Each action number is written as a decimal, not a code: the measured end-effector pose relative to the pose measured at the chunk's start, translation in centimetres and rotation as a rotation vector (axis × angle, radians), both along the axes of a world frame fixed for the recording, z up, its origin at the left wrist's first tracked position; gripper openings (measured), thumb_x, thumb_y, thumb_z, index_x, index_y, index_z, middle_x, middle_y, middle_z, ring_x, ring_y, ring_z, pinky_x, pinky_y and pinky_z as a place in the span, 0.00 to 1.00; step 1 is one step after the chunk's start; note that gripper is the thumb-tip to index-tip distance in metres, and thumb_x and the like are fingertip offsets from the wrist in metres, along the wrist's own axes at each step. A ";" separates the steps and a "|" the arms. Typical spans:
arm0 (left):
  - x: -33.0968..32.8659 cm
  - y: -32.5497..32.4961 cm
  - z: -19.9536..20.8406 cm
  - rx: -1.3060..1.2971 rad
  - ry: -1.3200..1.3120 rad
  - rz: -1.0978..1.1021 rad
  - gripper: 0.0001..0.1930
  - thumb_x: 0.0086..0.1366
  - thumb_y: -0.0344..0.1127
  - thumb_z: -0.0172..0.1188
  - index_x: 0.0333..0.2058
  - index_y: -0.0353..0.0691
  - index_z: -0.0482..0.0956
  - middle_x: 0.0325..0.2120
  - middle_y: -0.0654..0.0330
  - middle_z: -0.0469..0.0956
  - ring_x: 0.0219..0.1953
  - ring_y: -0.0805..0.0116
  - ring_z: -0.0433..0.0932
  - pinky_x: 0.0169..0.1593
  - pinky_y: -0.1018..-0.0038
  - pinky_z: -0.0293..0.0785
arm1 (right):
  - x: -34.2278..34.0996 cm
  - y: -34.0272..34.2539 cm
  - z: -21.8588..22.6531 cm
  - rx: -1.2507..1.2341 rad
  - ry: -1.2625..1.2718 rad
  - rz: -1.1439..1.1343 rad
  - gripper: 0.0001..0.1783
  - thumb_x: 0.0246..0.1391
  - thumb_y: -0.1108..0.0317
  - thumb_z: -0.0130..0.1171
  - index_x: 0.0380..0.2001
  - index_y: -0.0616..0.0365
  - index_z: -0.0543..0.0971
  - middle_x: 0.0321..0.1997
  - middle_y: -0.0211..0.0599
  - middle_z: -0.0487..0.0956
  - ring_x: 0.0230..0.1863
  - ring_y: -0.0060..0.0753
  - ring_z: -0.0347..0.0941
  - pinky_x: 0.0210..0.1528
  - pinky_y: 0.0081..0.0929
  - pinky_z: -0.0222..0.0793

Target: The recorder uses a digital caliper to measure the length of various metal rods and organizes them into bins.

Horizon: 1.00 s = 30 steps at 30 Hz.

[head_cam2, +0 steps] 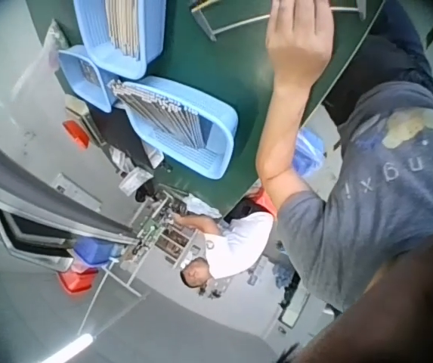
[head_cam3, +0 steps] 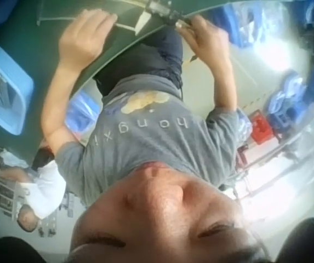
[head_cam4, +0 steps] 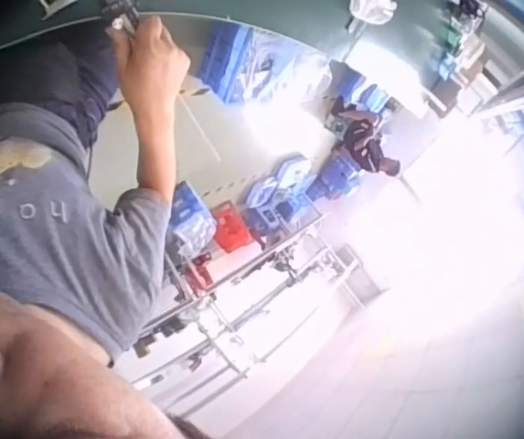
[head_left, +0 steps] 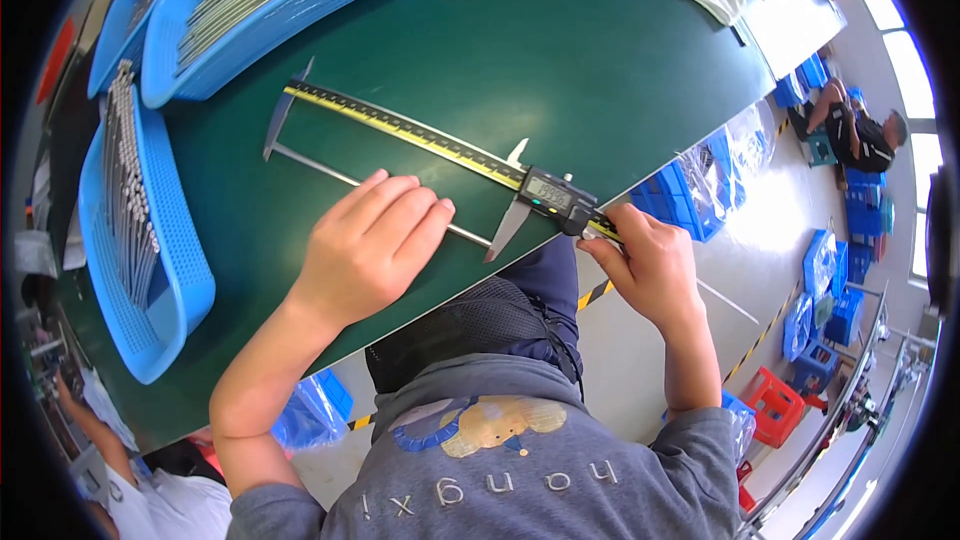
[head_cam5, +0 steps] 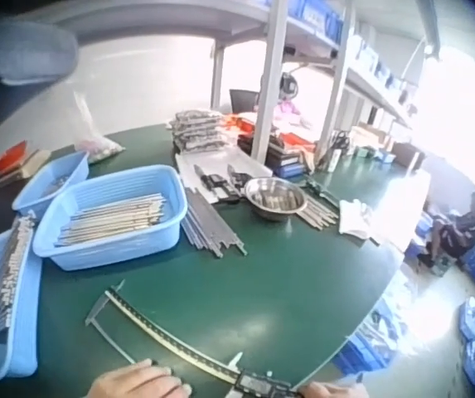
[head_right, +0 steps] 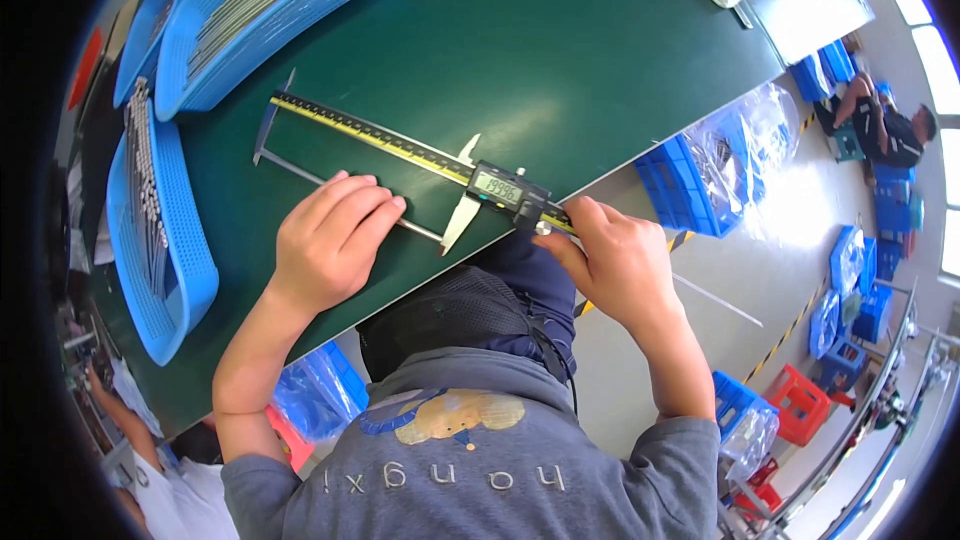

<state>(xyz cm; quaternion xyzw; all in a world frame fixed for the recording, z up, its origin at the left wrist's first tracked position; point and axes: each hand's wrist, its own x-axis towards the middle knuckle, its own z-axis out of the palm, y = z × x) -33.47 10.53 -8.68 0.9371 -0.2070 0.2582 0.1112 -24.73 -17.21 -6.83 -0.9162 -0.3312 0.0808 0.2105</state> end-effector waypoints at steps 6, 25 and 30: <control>-0.1 0.6 0.5 -0.096 0.138 0.014 0.18 0.47 0.30 0.63 0.41 0.38 0.80 0.38 0.56 0.78 0.44 0.56 0.77 0.51 0.58 0.74 | 0.0 0.2 0.4 -0.021 0.044 -0.002 0.20 0.51 0.52 0.62 0.33 0.58 0.74 0.20 0.41 0.75 0.22 0.47 0.74 0.25 0.40 0.67; 0.2 1.1 1.5 -0.017 0.071 -0.036 0.05 0.53 0.29 0.60 0.30 0.38 0.76 0.35 0.57 0.77 0.39 0.60 0.79 0.46 0.63 0.78 | 0.4 0.9 0.6 0.007 -0.046 -0.003 0.20 0.47 0.52 0.64 0.29 0.58 0.73 0.19 0.41 0.74 0.20 0.48 0.73 0.22 0.39 0.65; 1.8 4.3 6.4 -0.002 -0.223 0.021 0.09 0.51 0.29 0.59 0.33 0.39 0.75 0.33 0.59 0.76 0.29 0.63 0.77 0.30 0.70 0.76 | 1.0 1.1 0.9 0.018 -0.043 0.005 0.17 0.46 0.57 0.66 0.27 0.58 0.72 0.15 0.39 0.71 0.18 0.46 0.71 0.19 0.36 0.62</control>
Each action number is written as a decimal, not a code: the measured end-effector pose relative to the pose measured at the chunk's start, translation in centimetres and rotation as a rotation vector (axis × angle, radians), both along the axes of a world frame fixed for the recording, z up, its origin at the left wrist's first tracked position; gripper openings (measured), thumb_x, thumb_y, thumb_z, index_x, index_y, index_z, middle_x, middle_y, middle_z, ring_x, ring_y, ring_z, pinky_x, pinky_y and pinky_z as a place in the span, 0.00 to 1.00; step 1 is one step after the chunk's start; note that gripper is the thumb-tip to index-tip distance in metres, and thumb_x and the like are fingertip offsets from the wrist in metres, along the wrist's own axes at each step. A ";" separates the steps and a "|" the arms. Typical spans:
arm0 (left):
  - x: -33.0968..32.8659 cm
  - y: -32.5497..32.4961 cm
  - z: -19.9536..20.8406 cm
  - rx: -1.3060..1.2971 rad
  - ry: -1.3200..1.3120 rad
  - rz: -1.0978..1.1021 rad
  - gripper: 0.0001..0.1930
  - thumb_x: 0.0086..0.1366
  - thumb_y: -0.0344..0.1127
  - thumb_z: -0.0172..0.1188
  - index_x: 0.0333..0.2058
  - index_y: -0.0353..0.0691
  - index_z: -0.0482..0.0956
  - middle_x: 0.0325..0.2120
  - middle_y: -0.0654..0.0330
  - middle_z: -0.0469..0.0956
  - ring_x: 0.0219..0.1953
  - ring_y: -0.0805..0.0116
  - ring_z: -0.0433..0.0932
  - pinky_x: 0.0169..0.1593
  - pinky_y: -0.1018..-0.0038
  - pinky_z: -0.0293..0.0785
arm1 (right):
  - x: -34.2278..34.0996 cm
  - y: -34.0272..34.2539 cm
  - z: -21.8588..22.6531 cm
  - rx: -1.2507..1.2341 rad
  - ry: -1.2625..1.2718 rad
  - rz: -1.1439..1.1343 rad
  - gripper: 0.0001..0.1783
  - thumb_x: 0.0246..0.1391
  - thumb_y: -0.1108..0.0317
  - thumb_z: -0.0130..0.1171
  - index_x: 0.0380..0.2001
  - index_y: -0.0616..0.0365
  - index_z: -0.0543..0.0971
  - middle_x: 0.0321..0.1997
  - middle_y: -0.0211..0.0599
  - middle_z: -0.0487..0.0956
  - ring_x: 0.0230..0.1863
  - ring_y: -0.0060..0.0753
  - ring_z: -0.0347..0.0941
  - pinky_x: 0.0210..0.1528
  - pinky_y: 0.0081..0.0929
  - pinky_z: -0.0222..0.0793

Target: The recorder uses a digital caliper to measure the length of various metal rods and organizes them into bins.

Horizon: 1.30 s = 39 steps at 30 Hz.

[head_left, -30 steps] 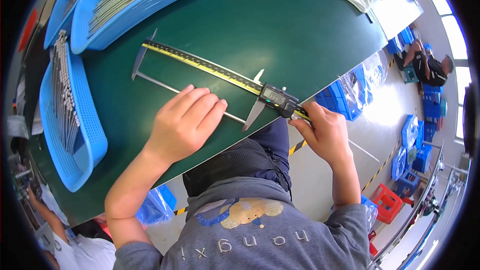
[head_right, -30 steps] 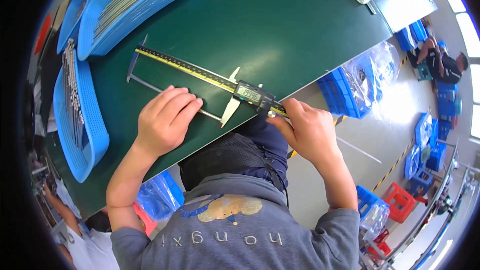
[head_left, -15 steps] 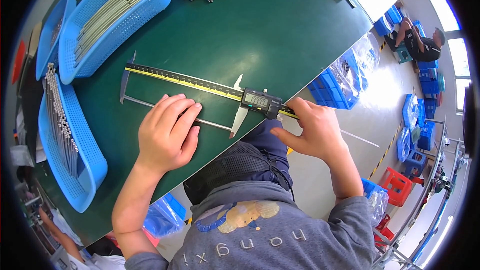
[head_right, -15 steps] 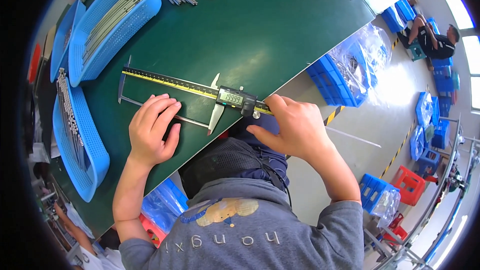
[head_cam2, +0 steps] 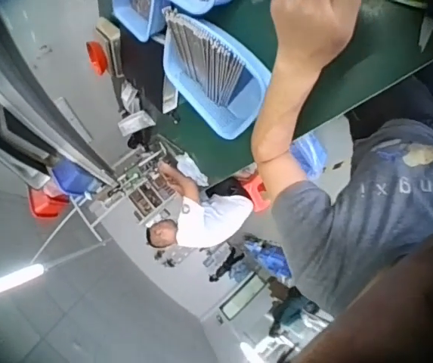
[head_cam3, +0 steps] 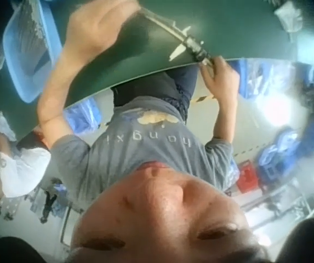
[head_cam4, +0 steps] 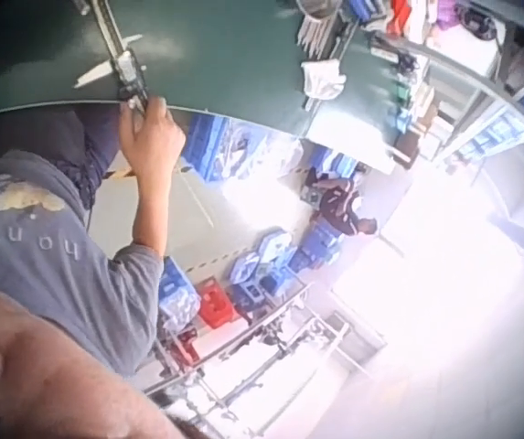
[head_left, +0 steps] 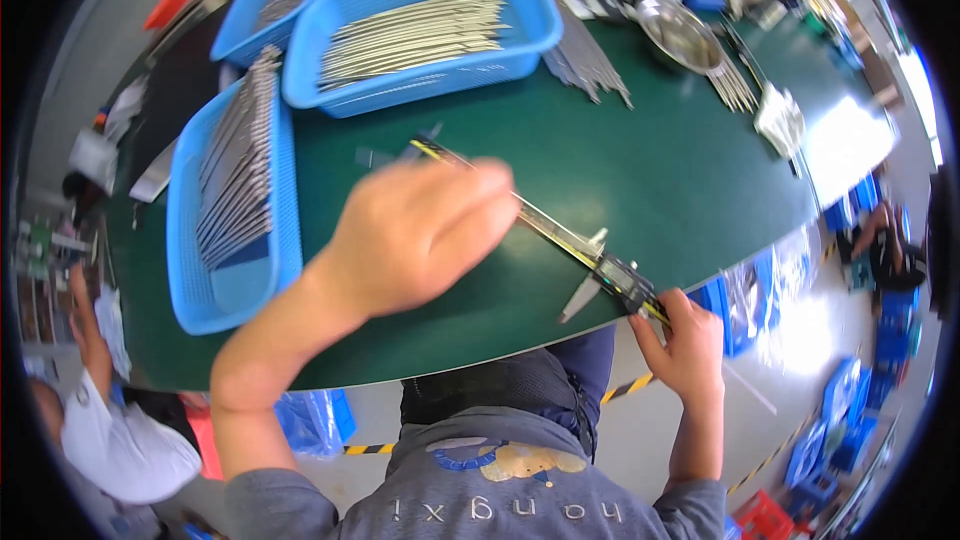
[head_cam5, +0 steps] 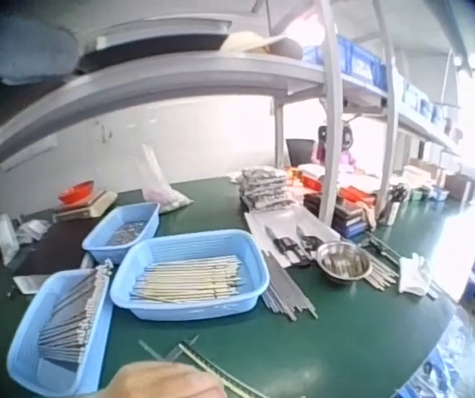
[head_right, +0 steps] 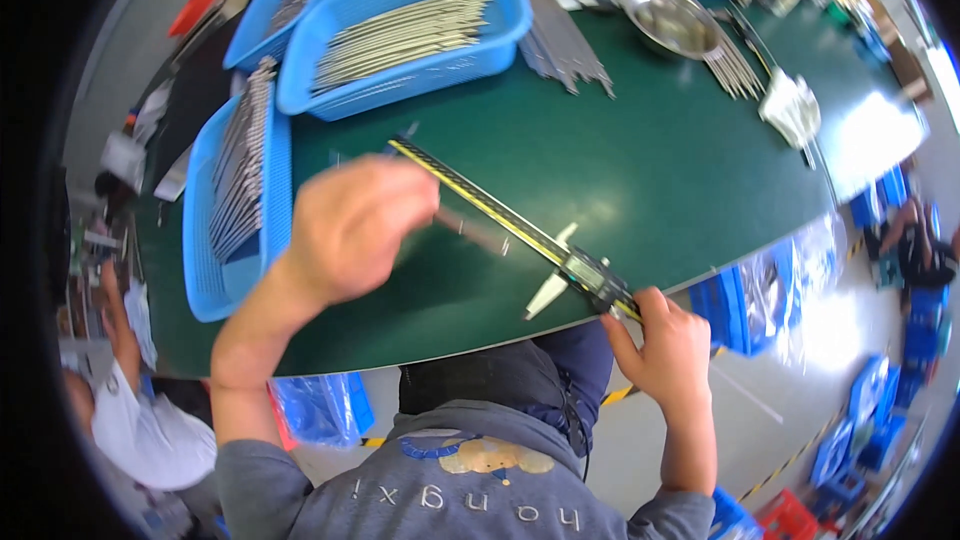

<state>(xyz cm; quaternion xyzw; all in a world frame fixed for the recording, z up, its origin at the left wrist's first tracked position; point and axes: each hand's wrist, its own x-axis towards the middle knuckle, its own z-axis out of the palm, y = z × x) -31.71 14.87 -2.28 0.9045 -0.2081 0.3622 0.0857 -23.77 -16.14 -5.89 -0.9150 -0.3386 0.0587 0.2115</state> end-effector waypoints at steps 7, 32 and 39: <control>9.2 8.4 1.7 -0.037 0.126 0.328 0.05 0.58 0.27 0.54 0.34 0.40 0.72 0.30 0.56 0.75 0.33 0.50 0.77 0.34 0.59 0.73 | 0.2 -0.1 -0.5 0.053 0.000 0.001 0.14 0.45 0.63 0.65 0.25 0.59 0.71 0.13 0.39 0.66 0.14 0.41 0.64 0.19 0.34 0.57; -3.1 21.7 -0.4 -0.221 0.072 0.849 0.07 0.57 0.29 0.59 0.34 0.41 0.83 0.34 0.57 0.80 0.38 0.53 0.79 0.43 0.62 0.75 | 0.5 0.1 0.3 -0.104 -0.020 0.049 0.23 0.53 0.46 0.60 0.30 0.59 0.77 0.26 0.55 0.77 0.26 0.56 0.75 0.27 0.46 0.68; -2.0 14.5 3.5 -0.066 -0.426 0.609 0.08 0.57 0.24 0.60 0.36 0.39 0.80 0.31 0.58 0.78 0.32 0.55 0.79 0.33 0.68 0.76 | 0.7 -0.3 -1.1 0.052 -0.086 0.058 0.17 0.47 0.61 0.66 0.24 0.59 0.69 0.13 0.39 0.66 0.14 0.44 0.64 0.18 0.37 0.55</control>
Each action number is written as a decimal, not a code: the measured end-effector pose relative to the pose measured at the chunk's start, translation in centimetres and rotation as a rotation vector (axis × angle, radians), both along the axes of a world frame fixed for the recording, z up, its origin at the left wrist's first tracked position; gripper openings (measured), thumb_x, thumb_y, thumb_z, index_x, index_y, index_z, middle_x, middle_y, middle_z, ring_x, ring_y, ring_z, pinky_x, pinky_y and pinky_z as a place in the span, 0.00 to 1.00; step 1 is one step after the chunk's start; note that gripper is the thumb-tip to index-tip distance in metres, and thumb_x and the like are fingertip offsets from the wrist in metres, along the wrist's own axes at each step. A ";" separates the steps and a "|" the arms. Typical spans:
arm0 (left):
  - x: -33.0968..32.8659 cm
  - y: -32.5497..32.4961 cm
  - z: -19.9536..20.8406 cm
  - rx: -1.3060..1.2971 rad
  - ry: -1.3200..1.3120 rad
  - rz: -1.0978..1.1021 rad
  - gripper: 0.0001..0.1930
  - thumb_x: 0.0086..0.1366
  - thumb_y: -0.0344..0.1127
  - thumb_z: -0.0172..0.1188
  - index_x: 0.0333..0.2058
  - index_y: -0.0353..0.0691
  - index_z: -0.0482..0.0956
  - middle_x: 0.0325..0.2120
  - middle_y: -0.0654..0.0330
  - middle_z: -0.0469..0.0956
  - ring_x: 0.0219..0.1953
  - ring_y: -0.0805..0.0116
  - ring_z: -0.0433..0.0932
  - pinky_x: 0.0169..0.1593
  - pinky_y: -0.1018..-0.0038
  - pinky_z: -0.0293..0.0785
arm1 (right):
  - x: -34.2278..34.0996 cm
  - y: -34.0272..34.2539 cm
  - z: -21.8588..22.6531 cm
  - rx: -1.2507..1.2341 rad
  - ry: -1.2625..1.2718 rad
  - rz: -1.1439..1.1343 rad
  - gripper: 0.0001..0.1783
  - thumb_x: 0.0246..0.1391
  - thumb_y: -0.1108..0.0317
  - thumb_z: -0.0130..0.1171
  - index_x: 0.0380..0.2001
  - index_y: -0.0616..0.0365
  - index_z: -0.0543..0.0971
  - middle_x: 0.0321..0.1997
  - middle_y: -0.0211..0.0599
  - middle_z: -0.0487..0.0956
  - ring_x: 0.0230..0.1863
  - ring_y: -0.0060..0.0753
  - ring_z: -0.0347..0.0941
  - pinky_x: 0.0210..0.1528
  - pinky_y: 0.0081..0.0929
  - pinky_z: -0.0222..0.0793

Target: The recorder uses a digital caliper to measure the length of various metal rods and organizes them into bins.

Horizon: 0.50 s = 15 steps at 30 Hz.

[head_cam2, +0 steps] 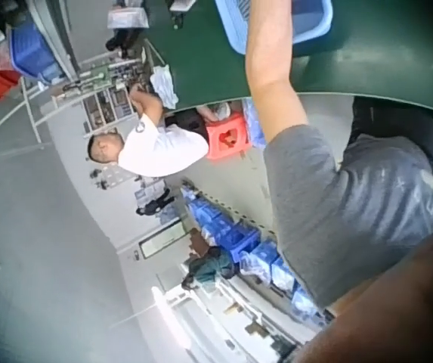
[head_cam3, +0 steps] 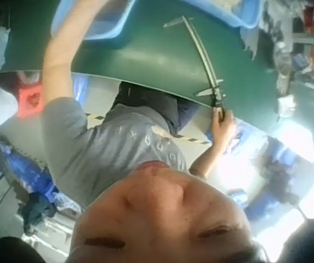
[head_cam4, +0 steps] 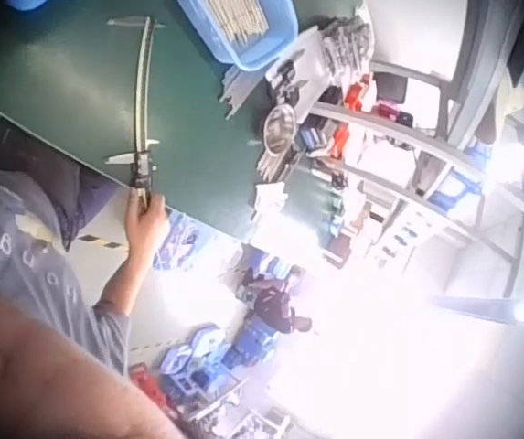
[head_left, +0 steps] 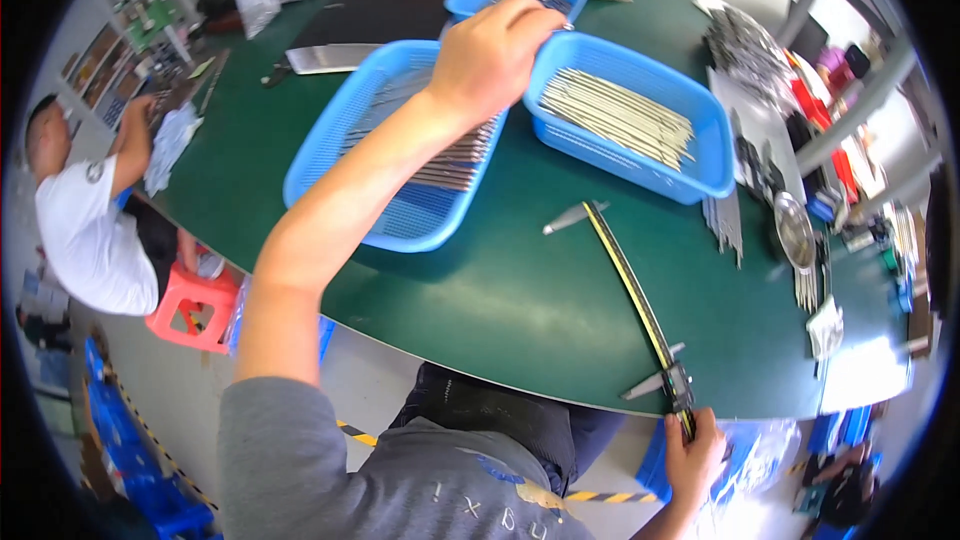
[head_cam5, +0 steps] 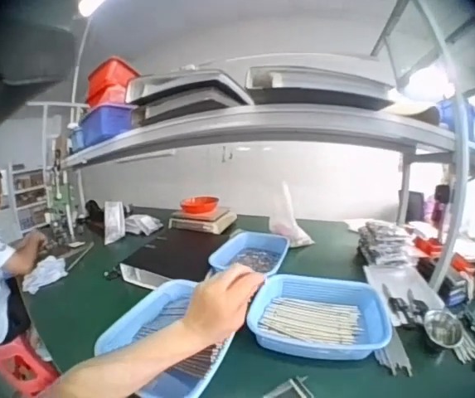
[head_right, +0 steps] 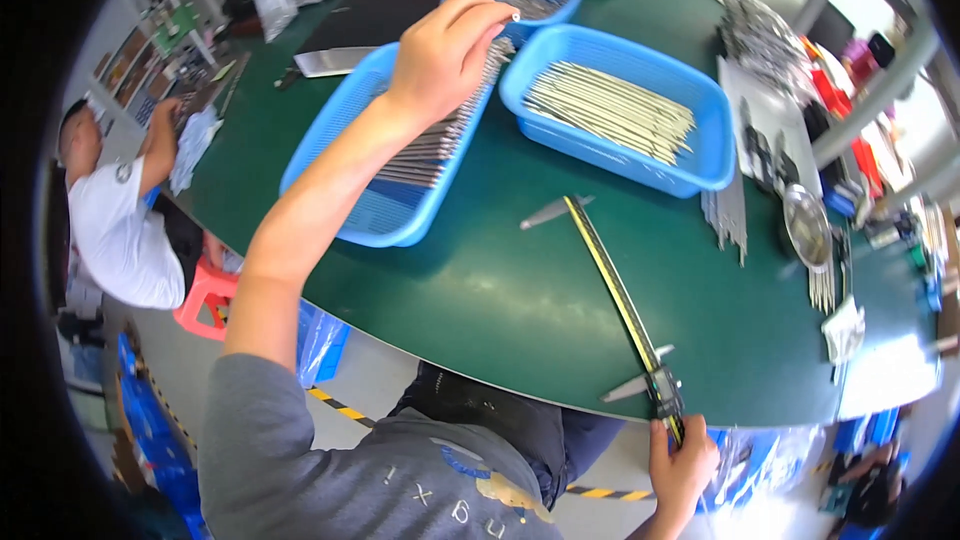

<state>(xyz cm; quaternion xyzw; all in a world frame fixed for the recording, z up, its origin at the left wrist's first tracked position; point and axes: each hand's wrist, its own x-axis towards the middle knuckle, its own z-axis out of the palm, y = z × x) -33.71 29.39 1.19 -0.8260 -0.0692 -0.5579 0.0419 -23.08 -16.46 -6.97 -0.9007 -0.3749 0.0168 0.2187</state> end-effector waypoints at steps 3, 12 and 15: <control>-0.2 -8.7 -0.8 0.246 0.115 -0.253 0.12 0.50 0.24 0.64 0.35 0.41 0.81 0.30 0.62 0.78 0.29 0.65 0.78 0.33 0.70 0.77 | -0.2 0.0 0.4 -0.020 0.019 -0.006 0.17 0.47 0.61 0.66 0.24 0.59 0.69 0.13 0.38 0.66 0.14 0.41 0.63 0.18 0.35 0.55; -1.8 -21.3 -9.0 0.188 0.232 -0.725 0.08 0.54 0.35 0.61 0.34 0.44 0.81 0.31 0.67 0.74 0.31 0.71 0.73 0.41 0.69 0.78 | -0.4 0.4 0.9 -0.055 0.090 -0.081 0.17 0.46 0.60 0.67 0.25 0.59 0.71 0.12 0.38 0.67 0.13 0.37 0.64 0.18 0.32 0.56; -1.3 -21.3 -10.1 0.182 0.249 -0.703 0.08 0.55 0.36 0.60 0.34 0.43 0.81 0.31 0.67 0.74 0.32 0.72 0.73 0.41 0.69 0.78 | -0.4 0.3 0.8 -0.053 0.090 -0.083 0.17 0.46 0.59 0.67 0.25 0.59 0.71 0.11 0.36 0.66 0.12 0.35 0.63 0.17 0.31 0.56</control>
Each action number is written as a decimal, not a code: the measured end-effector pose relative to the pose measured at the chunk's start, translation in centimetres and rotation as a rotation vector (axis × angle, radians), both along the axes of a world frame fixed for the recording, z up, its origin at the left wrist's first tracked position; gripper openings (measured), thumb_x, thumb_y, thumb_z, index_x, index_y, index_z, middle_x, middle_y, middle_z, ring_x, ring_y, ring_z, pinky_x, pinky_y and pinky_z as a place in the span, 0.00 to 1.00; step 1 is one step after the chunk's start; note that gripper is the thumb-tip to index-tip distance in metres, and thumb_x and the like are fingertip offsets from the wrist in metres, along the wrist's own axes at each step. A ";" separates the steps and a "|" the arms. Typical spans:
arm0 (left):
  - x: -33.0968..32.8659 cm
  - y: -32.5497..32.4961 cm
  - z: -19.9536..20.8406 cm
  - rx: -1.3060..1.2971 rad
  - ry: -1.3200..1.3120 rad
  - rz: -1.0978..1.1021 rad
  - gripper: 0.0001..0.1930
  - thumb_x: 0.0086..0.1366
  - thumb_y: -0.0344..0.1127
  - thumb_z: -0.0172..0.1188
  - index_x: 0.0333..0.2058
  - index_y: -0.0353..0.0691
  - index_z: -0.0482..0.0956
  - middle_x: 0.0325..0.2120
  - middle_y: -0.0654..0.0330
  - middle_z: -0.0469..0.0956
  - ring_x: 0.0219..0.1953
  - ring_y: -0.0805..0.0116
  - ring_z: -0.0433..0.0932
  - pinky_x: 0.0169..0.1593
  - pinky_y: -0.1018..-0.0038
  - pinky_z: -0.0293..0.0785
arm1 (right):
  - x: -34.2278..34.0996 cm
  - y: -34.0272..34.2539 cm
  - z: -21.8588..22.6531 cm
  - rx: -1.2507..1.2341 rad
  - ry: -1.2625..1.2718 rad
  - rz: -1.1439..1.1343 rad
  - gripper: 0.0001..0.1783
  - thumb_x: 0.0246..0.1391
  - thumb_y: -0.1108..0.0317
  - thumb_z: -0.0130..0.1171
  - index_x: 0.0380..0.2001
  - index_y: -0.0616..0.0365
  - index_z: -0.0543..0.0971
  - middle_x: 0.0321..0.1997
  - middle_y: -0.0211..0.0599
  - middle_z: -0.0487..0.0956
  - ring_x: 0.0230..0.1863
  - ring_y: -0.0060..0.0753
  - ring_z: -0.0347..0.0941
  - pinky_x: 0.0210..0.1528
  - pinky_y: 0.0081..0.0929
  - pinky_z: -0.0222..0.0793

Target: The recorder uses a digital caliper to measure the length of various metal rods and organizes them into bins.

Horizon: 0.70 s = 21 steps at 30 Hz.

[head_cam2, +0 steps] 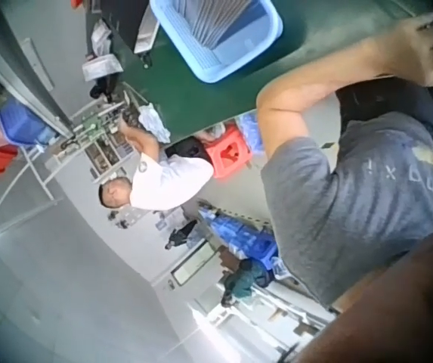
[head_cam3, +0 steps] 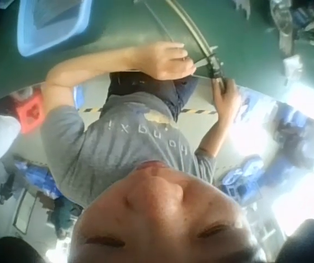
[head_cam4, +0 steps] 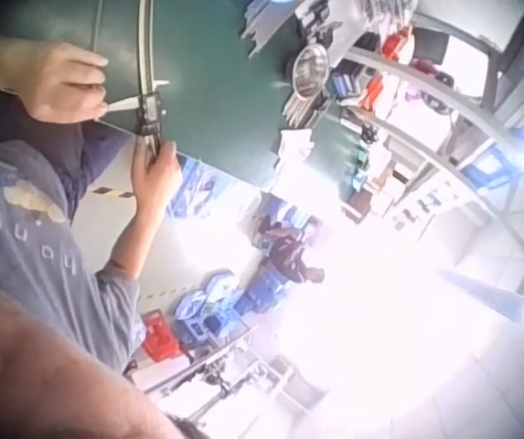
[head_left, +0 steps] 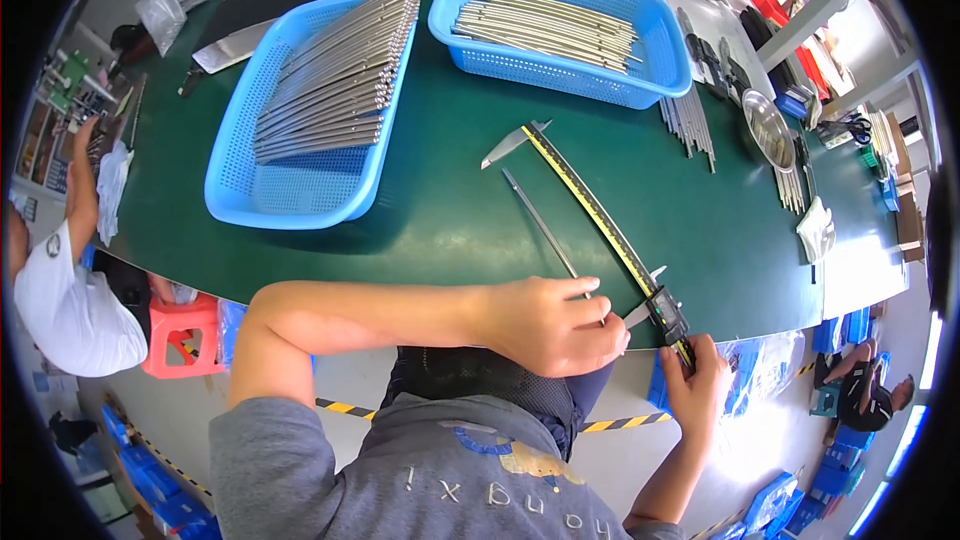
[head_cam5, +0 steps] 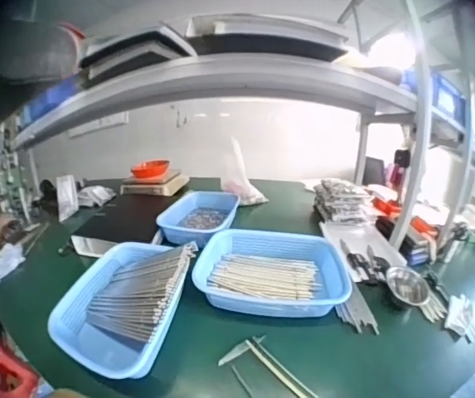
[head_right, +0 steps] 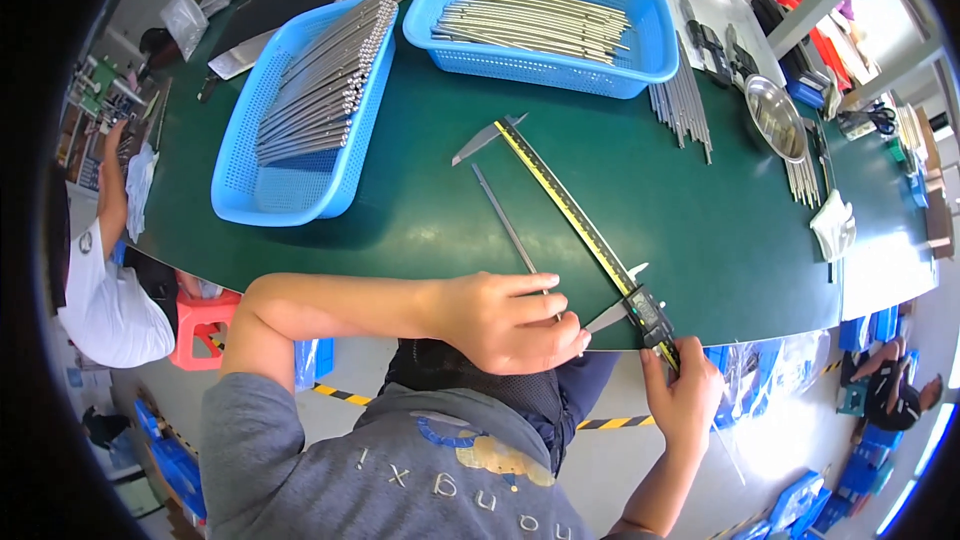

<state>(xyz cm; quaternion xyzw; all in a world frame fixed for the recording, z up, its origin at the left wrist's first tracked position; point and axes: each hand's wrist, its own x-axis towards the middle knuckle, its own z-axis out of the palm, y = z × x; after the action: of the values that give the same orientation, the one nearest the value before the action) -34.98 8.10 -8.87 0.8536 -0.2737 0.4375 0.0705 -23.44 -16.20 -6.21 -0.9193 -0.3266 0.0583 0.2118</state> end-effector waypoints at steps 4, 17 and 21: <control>0.4 0.2 -0.7 -0.014 -0.001 0.004 0.07 0.55 0.36 0.60 0.31 0.41 0.80 0.29 0.66 0.73 0.31 0.72 0.73 0.41 0.67 0.79 | 0.0 -0.1 -0.1 0.001 0.013 -0.006 0.17 0.46 0.59 0.67 0.25 0.59 0.72 0.10 0.35 0.65 0.11 0.33 0.62 0.17 0.30 0.56; 0.1 0.5 -0.9 0.007 0.083 0.030 0.10 0.55 0.37 0.62 0.35 0.42 0.81 0.32 0.66 0.76 0.34 0.70 0.74 0.43 0.66 0.79 | 0.0 -0.1 -0.1 0.010 0.018 -0.010 0.17 0.46 0.60 0.67 0.25 0.59 0.72 0.11 0.36 0.66 0.11 0.33 0.62 0.17 0.29 0.56; 0.2 0.4 -1.1 -0.004 0.077 0.028 0.09 0.55 0.37 0.63 0.34 0.42 0.81 0.32 0.66 0.76 0.35 0.71 0.74 0.44 0.66 0.79 | -0.1 0.1 0.1 -0.002 0.016 -0.012 0.17 0.47 0.60 0.67 0.25 0.59 0.72 0.11 0.36 0.66 0.11 0.33 0.62 0.17 0.29 0.56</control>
<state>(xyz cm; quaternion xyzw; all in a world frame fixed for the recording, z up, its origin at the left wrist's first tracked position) -34.74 8.49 -9.96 0.8734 -0.2581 0.4057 0.0768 -23.56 -16.15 -6.13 -0.9210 -0.3192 0.0645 0.2140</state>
